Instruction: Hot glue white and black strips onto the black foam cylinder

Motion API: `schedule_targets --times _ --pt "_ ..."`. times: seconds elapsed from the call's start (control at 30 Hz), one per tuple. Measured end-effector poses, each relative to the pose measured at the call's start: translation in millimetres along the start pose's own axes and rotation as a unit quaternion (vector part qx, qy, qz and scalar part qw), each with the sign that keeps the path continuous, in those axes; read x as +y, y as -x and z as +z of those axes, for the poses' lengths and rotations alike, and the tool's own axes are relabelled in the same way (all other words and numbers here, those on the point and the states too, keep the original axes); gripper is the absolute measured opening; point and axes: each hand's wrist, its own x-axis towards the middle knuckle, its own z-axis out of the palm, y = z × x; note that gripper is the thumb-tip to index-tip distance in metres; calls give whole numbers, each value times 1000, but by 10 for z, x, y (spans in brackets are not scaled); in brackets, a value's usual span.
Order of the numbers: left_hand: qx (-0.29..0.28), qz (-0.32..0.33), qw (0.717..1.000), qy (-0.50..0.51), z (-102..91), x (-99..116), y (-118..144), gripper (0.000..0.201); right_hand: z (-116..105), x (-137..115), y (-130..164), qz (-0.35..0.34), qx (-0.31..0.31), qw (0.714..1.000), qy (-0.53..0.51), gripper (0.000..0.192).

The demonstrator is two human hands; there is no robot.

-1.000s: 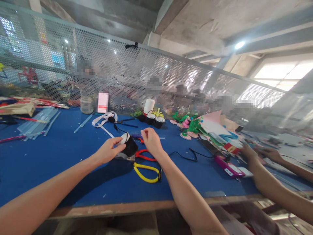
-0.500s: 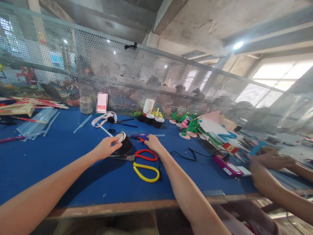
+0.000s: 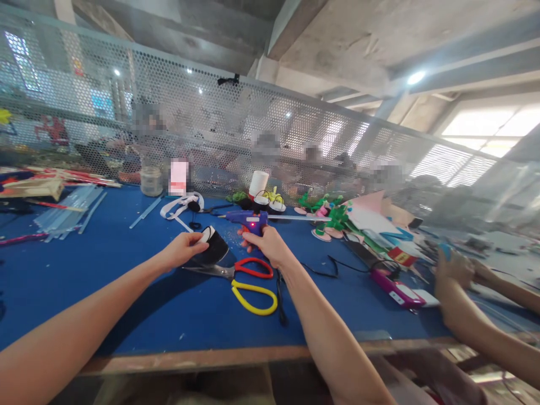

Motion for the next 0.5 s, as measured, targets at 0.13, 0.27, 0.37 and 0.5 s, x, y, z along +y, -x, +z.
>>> schedule_targets --times 0.13,0.27,0.37,0.5 --pt "4 0 1000 22 -5 -2 -6 26 61 19 55 -20 -21 994 107 12" --pt "12 -11 999 32 -3 -18 -15 28 73 46 85 -50 -7 979 200 18" --pt "11 -13 999 35 -1 -29 -20 28 89 41 107 -79 9 969 235 16" --pt "11 -13 999 31 0 -27 -17 27 120 17 137 -109 10 956 273 14"
